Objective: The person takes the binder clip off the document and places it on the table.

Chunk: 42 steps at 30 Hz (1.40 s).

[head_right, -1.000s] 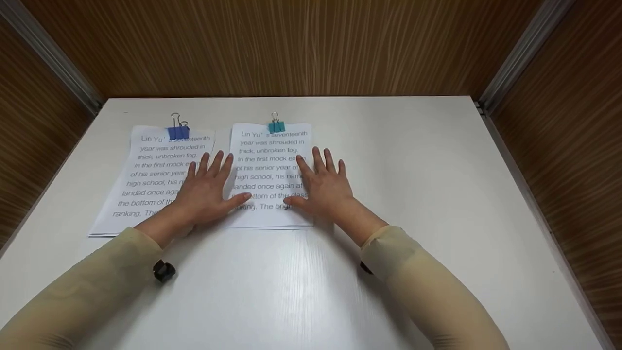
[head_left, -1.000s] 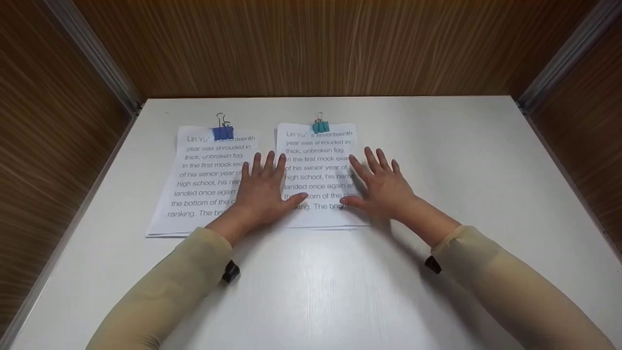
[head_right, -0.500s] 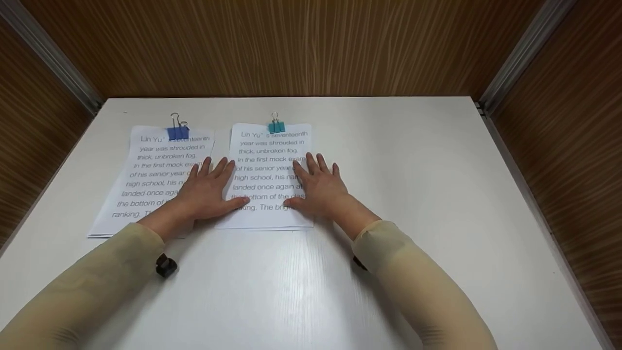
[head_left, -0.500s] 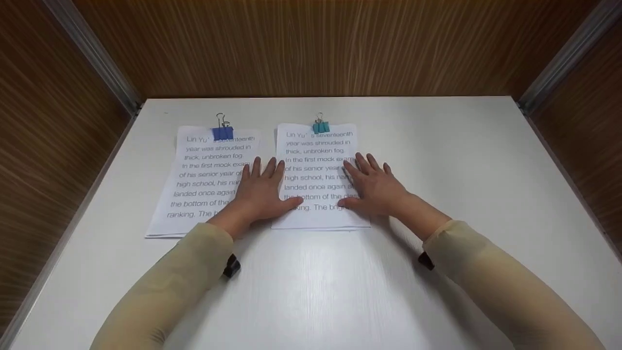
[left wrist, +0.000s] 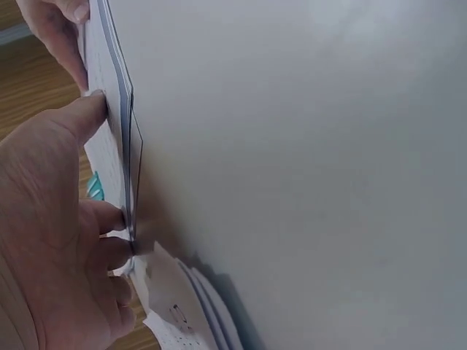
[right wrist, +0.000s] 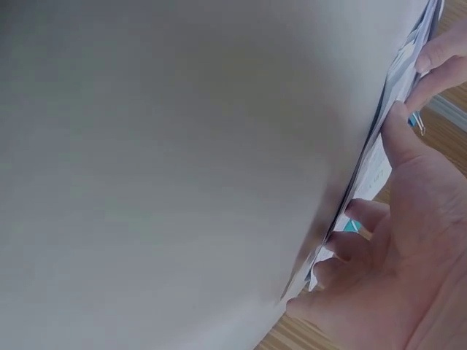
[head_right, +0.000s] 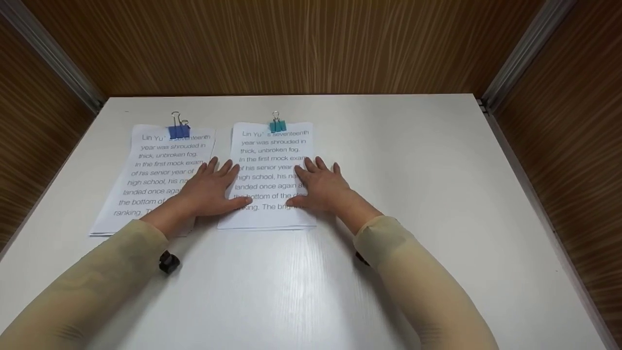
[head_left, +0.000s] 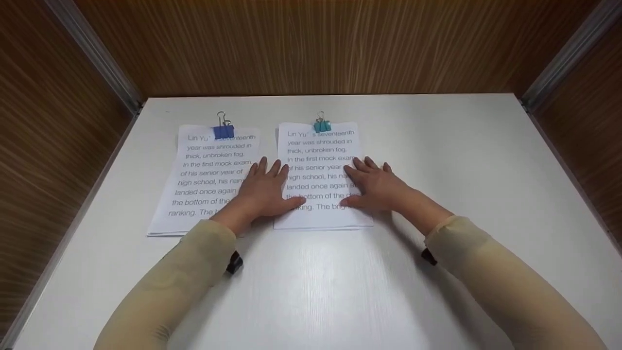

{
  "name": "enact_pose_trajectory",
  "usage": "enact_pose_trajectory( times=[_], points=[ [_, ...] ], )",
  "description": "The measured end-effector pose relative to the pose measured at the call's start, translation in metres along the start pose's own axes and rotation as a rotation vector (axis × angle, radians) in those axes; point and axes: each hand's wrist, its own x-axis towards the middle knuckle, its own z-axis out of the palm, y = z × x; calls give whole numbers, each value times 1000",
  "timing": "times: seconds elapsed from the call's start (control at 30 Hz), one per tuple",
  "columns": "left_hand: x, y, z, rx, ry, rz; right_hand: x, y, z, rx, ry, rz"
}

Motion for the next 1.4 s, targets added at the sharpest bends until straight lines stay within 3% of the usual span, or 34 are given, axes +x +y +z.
enact_pose_trajectory(
  times=[0.67,1.4],
  points=[
    [-13,39,8,110,3,56,-39,18,10,7,13,-18],
    [-41,72,24,126,16,103,-96,20,25,-10,94,-46]
  ],
)
